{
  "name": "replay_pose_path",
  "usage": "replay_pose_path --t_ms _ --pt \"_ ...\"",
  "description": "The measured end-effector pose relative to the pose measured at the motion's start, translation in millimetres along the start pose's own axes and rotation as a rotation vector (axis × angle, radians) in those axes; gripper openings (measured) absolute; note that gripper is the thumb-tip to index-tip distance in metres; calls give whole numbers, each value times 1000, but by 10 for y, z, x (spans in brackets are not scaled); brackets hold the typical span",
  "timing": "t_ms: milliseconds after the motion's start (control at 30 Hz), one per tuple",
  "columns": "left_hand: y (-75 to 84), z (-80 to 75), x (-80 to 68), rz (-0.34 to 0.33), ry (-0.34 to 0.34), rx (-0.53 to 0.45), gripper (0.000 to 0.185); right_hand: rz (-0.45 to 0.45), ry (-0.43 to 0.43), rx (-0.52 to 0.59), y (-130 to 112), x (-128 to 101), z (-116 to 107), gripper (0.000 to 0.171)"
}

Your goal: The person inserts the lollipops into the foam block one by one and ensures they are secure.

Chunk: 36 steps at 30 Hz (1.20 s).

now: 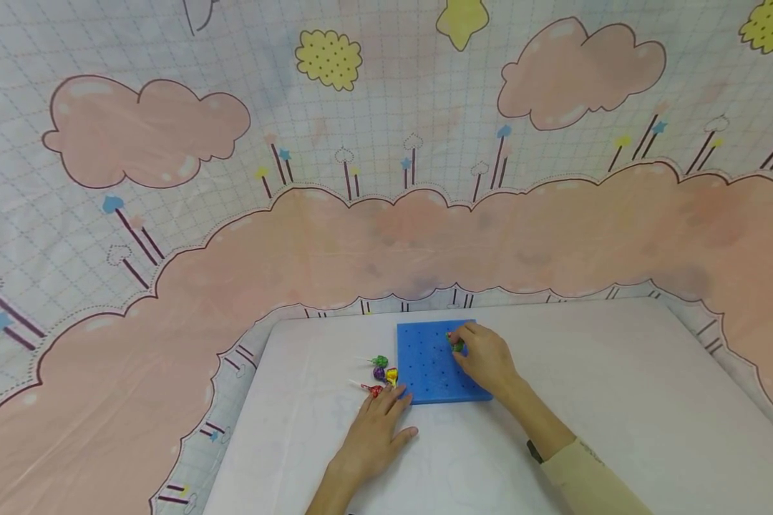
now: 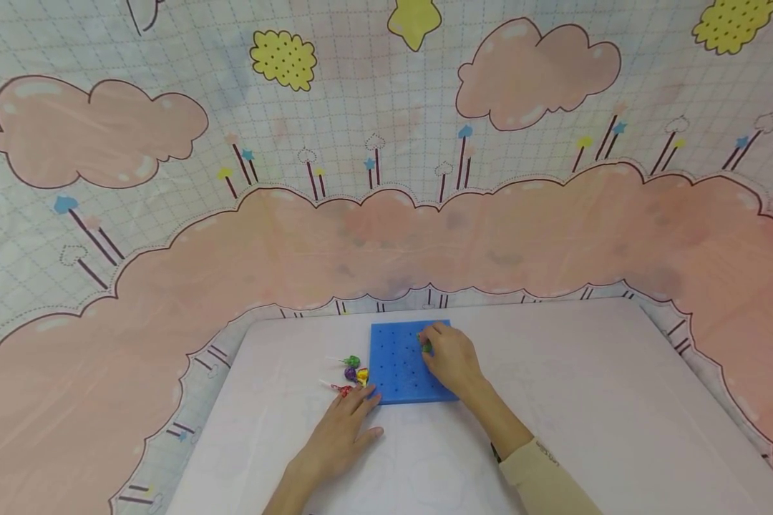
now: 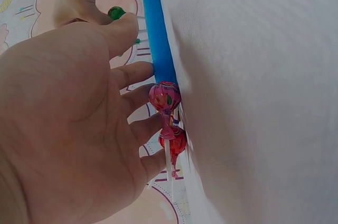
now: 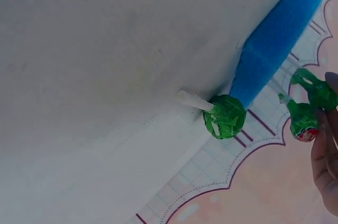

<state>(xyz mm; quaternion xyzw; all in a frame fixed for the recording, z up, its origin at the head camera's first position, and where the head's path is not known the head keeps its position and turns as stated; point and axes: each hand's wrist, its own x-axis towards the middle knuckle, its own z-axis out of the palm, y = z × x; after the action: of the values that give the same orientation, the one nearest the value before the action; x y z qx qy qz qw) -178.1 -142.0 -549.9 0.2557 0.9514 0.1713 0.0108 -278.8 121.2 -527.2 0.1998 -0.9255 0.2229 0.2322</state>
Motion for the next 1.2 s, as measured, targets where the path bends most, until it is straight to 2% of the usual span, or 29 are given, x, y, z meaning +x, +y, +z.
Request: replay_pose_path --t_ms 200,500,700,900,1033,1200 --pt "-4 6 0 -8 -2 5 62 -20 1 -6 3 12 -3 27" --pt "-9 27 6 -14 -10 5 63 -2 -38 -37 13 2 -53 24" --pt "-21 44 16 -22 -14 16 63 35 30 13 67 -39 -194 17" --pt "-5 19 16 -42 -40 17 63 106 66 5 204 -104 -349 13" --pt "8 6 12 -47 -48 13 63 173 16 -8 256 -140 -448 11" --pt "4 19 8 -46 -51 6 63 285 -143 27 301 -199 -556 8"
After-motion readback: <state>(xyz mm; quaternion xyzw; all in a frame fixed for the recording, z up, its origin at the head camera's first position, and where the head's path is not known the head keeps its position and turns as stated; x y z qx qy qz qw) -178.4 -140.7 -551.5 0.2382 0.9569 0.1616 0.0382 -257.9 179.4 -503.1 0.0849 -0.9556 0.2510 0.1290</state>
